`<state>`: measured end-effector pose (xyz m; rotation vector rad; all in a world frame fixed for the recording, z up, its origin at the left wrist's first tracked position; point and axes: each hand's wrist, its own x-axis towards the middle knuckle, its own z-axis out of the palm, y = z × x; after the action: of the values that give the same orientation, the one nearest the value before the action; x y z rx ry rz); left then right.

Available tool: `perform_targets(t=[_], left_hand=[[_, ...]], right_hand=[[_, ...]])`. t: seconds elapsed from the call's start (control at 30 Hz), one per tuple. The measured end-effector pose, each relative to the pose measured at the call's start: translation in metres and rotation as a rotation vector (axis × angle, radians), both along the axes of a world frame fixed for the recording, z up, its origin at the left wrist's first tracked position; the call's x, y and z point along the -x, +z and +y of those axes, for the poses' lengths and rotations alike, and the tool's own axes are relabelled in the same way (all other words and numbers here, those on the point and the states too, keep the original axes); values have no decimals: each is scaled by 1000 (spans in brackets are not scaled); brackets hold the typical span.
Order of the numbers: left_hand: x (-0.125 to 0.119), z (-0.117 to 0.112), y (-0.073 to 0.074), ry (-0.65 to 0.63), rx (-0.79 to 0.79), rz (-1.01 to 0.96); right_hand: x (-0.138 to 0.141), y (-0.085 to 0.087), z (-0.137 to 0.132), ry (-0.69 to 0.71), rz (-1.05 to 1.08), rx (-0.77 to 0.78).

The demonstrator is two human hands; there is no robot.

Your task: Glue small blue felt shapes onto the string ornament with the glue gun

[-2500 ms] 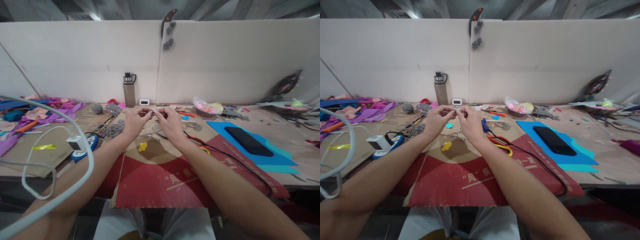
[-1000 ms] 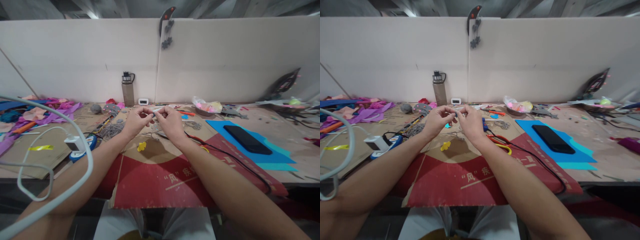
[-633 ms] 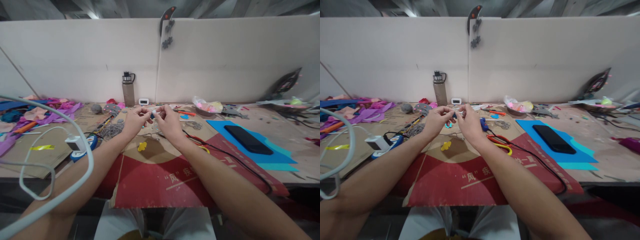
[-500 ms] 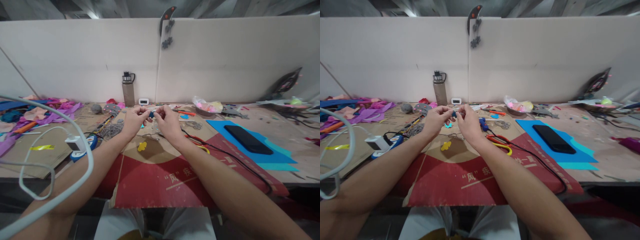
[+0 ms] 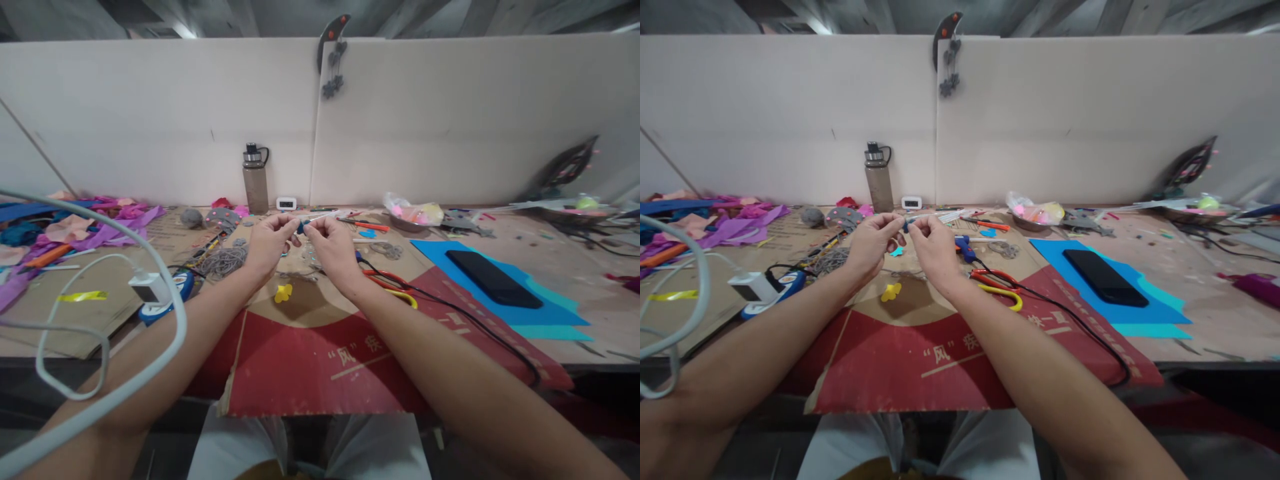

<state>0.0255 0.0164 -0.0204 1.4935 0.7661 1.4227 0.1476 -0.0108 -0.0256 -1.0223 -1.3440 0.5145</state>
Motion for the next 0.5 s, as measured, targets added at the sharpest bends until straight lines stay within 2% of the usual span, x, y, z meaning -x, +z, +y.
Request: perform_targets(t=[0.23, 0.5], left_hand=[[-3, -3, 1, 9, 4, -9], [-5, -3, -2, -47, 21, -39]], right_hand=[[1, -2, 1, -8, 4, -13], [-1, 0, 1, -50, 5, 20]])
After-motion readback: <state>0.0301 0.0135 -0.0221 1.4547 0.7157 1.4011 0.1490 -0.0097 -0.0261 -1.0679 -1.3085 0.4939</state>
